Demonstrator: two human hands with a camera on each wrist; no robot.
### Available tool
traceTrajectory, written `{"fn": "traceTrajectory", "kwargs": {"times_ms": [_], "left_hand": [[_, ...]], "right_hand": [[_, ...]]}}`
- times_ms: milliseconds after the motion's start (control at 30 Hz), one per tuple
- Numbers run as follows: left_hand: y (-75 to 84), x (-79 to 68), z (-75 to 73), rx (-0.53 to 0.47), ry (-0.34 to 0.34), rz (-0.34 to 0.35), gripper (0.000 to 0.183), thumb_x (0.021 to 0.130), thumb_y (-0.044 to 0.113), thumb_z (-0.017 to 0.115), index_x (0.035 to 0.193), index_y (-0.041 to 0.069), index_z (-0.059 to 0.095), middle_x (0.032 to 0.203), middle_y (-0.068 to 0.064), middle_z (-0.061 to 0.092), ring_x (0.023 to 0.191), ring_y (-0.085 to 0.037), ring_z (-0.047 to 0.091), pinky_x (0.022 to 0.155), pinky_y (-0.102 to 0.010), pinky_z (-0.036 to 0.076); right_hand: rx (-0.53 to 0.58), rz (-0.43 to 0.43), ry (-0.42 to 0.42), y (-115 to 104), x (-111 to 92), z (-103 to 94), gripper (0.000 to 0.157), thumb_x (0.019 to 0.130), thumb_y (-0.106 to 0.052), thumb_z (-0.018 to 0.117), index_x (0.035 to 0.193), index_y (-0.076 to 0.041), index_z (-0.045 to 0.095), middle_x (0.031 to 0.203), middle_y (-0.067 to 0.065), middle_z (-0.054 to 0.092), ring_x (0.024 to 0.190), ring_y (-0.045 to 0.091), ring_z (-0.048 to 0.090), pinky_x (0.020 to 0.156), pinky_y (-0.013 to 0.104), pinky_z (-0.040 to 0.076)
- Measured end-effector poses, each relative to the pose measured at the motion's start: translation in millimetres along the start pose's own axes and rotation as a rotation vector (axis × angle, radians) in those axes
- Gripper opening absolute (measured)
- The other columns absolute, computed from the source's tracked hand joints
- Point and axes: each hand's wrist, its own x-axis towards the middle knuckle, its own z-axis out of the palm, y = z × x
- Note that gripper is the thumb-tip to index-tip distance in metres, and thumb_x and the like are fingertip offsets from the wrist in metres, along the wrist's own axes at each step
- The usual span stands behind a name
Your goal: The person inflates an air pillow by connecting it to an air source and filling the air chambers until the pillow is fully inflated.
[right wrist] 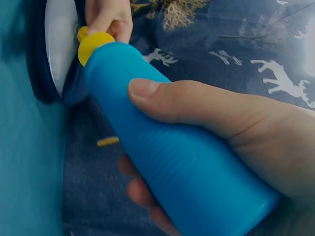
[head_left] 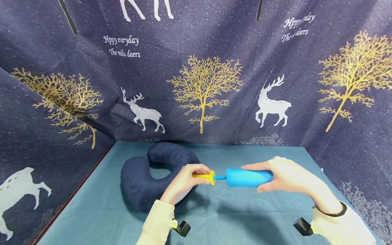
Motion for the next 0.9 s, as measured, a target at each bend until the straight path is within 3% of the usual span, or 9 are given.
{"fn": "traceTrajectory", "kwargs": {"times_ms": [133,300,667,900], "left_hand": [[0.6,-0.5,-0.2,-0.015,-0.003,-0.011,0.025,0.085,0.020,0.077,0.110,0.018,0.074,0.102,-0.001,0.075,0.089,-0.012,0.066,0.083,-0.024,0.053],[0.0,-1.3,-0.4,-0.019,-0.008,-0.009,0.026,0.085,0.020,0.078,0.110,0.018,0.074,0.102,-0.001,0.075,0.090,-0.012,0.067,0.083,-0.023,0.053],[1.4,-0.2,-1.7,-0.003,-0.005,0.005,0.026,0.084,0.019,0.078,0.109,0.017,0.074,0.101,-0.002,0.076,0.089,-0.010,0.067,0.083,-0.022,0.053],[0.7,-0.1,-1.9,-0.001,-0.020,0.007,0.025,0.085,0.019,0.078,0.109,0.013,0.074,0.102,-0.007,0.075,0.090,-0.013,0.066,0.083,-0.021,0.052]], "right_hand": [[-0.017,-0.016,0.016,9,-15,-8.1,0.065,0.074,-0.047,0.083,0.134,-0.041,0.059,0.099,-0.017,0.069,0.068,-0.006,0.046,0.061,0.018,0.038],[-0.012,-0.030,0.031,18,-30,-16.4,0.066,0.073,-0.045,0.084,0.134,-0.041,0.059,0.085,-0.021,0.061,0.066,-0.008,0.044,0.060,0.016,0.037],[-0.031,0.001,0.072,42,-65,-30.3,0.068,0.073,-0.047,0.084,0.136,-0.038,0.058,0.079,-0.022,0.056,0.067,-0.009,0.042,0.059,0.016,0.033],[0.047,-0.054,0.072,46,-66,-24.4,0.065,0.075,-0.038,0.085,0.135,-0.034,0.060,0.079,-0.023,0.058,0.070,-0.009,0.047,0.060,0.016,0.036]]}}
